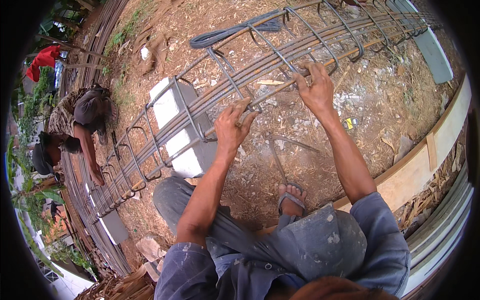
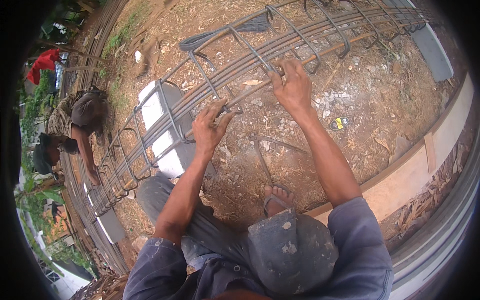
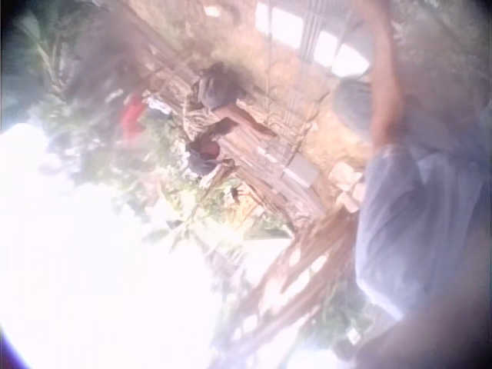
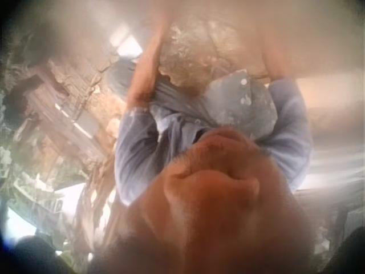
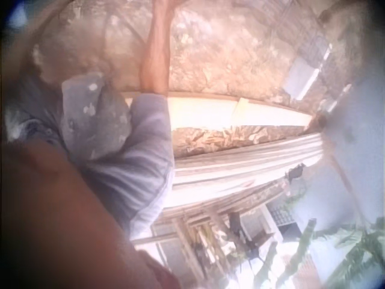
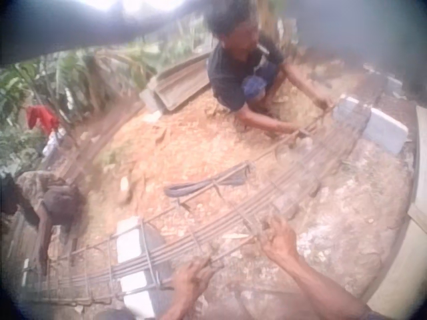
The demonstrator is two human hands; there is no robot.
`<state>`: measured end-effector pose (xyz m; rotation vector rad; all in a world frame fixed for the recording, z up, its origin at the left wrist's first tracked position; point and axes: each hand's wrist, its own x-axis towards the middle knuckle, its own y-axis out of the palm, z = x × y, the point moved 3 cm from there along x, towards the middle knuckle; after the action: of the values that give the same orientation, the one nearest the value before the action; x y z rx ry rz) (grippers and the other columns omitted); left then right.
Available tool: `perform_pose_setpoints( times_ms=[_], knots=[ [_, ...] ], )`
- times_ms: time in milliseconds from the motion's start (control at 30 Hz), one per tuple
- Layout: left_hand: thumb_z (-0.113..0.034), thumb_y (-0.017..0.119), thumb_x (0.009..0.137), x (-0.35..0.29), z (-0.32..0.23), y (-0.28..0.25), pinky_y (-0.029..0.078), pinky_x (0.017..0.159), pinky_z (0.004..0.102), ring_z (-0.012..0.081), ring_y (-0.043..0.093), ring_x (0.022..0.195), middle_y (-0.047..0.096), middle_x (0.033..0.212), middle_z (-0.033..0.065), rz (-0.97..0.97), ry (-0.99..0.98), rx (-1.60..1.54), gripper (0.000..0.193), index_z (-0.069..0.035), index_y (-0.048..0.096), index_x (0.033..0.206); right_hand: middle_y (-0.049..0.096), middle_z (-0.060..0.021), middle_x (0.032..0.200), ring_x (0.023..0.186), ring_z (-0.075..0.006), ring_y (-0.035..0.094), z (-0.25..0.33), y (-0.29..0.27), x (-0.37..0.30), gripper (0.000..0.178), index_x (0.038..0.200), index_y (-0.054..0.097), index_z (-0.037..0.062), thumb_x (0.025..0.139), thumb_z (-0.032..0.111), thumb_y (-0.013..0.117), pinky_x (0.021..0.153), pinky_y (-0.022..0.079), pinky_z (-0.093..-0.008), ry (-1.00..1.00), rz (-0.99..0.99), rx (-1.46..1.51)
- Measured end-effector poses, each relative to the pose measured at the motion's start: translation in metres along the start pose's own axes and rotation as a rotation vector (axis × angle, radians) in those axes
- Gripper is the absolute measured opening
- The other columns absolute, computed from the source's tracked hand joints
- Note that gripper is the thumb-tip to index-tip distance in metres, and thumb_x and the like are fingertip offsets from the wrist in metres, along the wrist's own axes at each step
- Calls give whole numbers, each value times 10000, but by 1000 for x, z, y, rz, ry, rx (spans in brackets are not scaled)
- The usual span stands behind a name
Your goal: The person ties wire to a rebar cage using pliers, securing intersections along the frame. They repeatedly pick up wire, wrap it around bars, and twist it with pliers to fasten the structure.
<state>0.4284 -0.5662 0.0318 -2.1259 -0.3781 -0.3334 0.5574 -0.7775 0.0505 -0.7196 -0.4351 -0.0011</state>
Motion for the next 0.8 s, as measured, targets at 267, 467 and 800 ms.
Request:
perform_pose_setpoints(
  times_ms=[267, 467, 800],
  knots=[
    [-342, 797, 765, 5, 1, 0, 569, 658, 355, 233, 701, 798, 723, 983, 86, 32, -3, 16, 467, -149, 689, 1176, 650, -113, 985, 858, -283, 641, -30, -5, 4, 277, 1048, 680, 67, 863, 274, 687, 763, 504, -394, 85, -67, 66],
    [-312, 796, 781, 3, 7, 9, 539, 610, 379, 272, 664, 706, 697, 868, 148, 15, 97, 69, 469, -132, 675, 1197, 631, -157, 1051, 896, -313, 642, -74, -38, 37, 282, 1077, 703, 61, 895, 271, 657, 828, 511, -417, 243, -165, -257],
    [-217, 783, 792, 2, -1, 1, 528, 729, 392, 290, 692, 819, 708, 929, 158, 94, 40, 113, 467, -75, 649, 1216, 563, -161, 1207, 992, -353, 628, -96, -37, 46, 346, 1175, 656, 50, 953, 297, 559, 914, 503, -453, 332, -26, -71]
  ],
)
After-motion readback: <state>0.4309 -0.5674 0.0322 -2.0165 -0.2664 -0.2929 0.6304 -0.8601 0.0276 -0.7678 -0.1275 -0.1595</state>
